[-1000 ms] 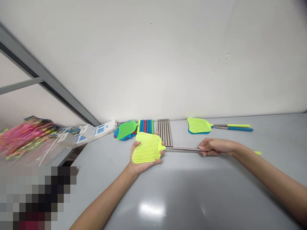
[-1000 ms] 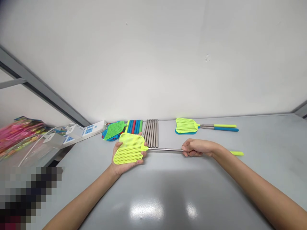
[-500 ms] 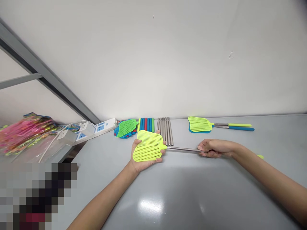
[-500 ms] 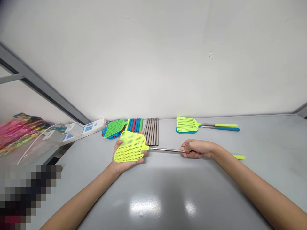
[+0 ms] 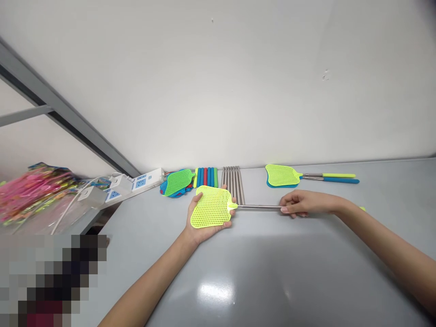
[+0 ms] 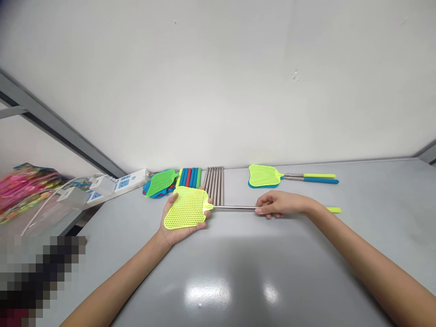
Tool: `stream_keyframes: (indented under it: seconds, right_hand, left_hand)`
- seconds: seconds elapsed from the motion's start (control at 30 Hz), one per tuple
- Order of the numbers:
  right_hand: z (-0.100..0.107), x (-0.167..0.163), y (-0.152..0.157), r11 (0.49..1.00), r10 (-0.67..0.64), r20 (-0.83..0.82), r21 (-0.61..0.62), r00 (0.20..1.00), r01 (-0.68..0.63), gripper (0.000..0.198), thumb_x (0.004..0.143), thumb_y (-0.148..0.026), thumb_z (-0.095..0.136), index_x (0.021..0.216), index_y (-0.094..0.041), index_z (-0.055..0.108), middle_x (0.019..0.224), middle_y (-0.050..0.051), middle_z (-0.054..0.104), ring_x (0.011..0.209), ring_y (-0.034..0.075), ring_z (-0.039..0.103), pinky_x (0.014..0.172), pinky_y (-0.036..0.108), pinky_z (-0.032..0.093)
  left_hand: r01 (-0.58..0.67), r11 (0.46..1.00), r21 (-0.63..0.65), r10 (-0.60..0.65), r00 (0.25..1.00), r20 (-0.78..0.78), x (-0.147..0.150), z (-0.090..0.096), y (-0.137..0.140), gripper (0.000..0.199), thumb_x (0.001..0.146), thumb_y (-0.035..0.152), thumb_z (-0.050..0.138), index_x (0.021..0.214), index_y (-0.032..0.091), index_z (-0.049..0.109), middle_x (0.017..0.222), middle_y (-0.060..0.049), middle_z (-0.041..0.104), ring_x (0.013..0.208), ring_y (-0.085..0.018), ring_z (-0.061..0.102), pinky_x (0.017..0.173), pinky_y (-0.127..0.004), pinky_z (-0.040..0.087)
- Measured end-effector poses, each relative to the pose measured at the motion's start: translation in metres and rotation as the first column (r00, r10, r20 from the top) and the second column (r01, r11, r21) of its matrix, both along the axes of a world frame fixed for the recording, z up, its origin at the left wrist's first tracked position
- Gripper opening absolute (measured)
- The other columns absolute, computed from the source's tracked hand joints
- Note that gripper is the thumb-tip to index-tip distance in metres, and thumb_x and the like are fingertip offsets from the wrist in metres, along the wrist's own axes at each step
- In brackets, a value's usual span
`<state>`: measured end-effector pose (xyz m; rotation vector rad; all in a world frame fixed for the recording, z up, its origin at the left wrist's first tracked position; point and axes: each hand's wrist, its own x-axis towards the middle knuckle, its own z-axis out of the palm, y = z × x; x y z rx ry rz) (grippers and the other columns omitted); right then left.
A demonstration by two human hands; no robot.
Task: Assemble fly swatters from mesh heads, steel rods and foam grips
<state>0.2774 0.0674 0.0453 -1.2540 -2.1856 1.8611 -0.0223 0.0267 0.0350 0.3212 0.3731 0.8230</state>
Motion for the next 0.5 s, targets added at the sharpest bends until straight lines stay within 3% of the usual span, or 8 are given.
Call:
stream_keyframes:
  seconds: [0.23, 0.5]
  right_hand:
    - [0.0, 0.027, 0.009, 0.999, -0.022, 0.118, -0.033, 0.993, 0.026, 0.028, 0.068, -0.046, 0.061, 0.073, -0.018, 0.056, 0.063, -0.001, 0.05, 0.057, 0.011, 0.045, 0.056, 0.022, 0.036]
    - [0.006, 0.033, 0.013, 0.995, -0.036, 0.131, 0.102, 0.991, 0.023, 0.032, 0.074, -0.048, 0.053, 0.067, -0.017, 0.054, 0.063, -0.001, 0.049, 0.054, 0.01, 0.039, 0.053, 0.023, 0.031]
  left_hand:
    - [0.018, 1.0, 0.013, -0.018, 1.0, 0.015, 0.002, -0.001, 0.0, 0.056, 0.07, 0.048, 0.045, 0.12, 0.025, 0.037, 0.113, -0.013, 0.045, 0.084, -0.026, 0.051, 0.064, -0.038, 0.042]
    - [-0.033, 0.999, 0.02, 0.032, 0.998, 0.051, 0.0, 0.0, 0.0, 0.053, 0.071, 0.049, 0.045, 0.119, 0.027, 0.039, 0.113, -0.012, 0.044, 0.082, -0.024, 0.051, 0.063, -0.036, 0.041]
